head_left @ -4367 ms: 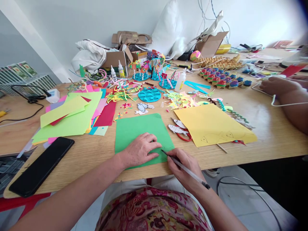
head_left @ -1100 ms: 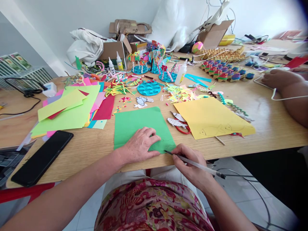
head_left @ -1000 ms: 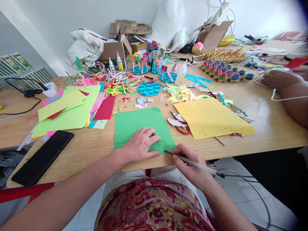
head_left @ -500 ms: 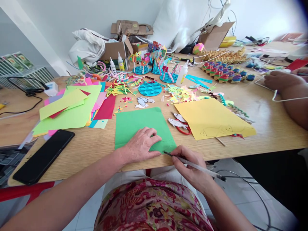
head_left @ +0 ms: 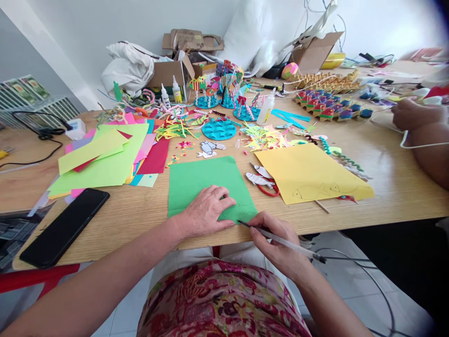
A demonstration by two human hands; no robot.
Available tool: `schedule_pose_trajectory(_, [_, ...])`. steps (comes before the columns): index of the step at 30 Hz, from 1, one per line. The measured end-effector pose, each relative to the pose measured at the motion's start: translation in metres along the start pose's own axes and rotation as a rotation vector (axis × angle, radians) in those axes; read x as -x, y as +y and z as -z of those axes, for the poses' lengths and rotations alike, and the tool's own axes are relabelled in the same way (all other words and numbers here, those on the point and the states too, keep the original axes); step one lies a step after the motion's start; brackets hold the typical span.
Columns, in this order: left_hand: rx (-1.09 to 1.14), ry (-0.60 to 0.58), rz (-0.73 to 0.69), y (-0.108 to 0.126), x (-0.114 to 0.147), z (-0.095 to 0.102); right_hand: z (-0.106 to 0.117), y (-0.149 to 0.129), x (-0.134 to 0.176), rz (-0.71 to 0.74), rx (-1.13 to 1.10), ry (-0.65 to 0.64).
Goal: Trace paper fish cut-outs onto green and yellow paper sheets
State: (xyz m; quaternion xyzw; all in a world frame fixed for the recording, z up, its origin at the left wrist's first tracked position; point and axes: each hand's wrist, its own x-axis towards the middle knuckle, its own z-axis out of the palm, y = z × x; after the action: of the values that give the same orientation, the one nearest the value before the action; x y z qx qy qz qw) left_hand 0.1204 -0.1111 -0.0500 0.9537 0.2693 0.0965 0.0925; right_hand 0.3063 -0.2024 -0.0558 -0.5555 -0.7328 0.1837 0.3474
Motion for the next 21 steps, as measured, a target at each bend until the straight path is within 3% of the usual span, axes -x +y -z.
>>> schedule_pose_trajectory(21, [0.008, 0.012, -0.008, -0.0007, 0.0007, 0.0009, 0.0006, -0.0010, -0.0005, -0.017, -0.019, 0.005])
